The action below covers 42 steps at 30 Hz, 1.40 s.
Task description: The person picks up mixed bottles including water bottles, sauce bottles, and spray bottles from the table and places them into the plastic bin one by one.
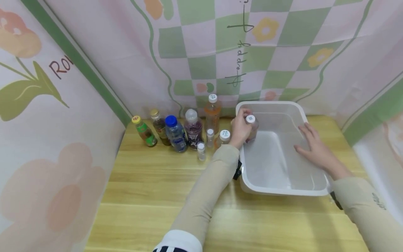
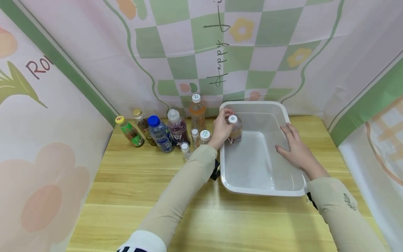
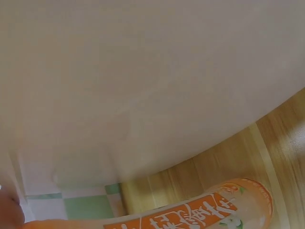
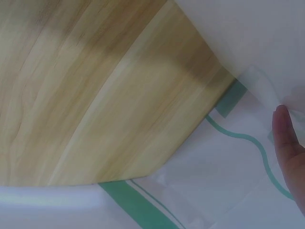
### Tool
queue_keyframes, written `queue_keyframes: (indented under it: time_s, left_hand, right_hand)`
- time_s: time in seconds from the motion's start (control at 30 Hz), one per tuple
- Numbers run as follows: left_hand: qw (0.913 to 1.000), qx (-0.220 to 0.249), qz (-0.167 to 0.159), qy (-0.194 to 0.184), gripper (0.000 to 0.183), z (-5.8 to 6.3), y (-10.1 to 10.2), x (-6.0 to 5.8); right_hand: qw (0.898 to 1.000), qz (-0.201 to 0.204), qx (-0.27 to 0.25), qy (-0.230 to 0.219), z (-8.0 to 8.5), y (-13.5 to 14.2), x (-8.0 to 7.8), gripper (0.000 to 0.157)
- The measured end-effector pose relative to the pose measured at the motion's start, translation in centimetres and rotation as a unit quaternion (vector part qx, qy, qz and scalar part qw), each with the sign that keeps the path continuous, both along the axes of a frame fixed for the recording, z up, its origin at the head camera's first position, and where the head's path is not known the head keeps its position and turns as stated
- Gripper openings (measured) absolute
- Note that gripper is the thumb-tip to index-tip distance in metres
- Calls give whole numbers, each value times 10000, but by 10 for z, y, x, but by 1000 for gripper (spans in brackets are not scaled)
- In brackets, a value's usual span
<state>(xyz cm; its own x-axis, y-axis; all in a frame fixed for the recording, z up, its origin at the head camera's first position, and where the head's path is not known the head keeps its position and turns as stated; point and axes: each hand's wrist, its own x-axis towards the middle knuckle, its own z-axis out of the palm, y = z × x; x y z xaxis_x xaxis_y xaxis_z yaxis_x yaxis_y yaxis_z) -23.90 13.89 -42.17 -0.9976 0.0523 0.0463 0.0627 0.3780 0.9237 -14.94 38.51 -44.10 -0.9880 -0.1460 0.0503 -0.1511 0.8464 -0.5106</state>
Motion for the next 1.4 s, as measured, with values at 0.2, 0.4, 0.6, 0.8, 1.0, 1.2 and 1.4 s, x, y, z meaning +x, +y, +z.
queue_keyframes:
  time_s: [0.2, 0.4, 0.6, 0.8, 1.0, 1.2, 1.4]
  left_hand:
    - [9999, -116, 81, -26, 43, -1, 1, 0]
    - [9998, -175, 108, 37, 45, 0, 1, 0]
    - [9999, -115, -6, -47, 49, 0, 2, 1]
    - [9998, -82, -92, -133, 47, 0, 0, 1]
    - [9997, -159, -154, -139, 49, -2, -2, 0]
    - [9996, 37, -206, -169, 51, 0, -3, -1]
    - [9996, -13, -241, 131, 55, 4, -3, -1]
  right_hand:
    - [10000, 32, -21, 69, 1, -1, -1, 75]
    - [9997, 64, -194, 157, 0, 0, 0, 74]
    - [9997, 48, -222, 78, 0, 1, 1, 74]
    - [9998, 29, -176, 59, 0, -1, 2, 73]
    - [9999, 42, -139, 83, 0, -2, 1, 73]
    - [9999, 22, -111, 18, -1, -2, 0, 74]
    - [9999, 10, -142, 15, 0, -2, 0, 74]
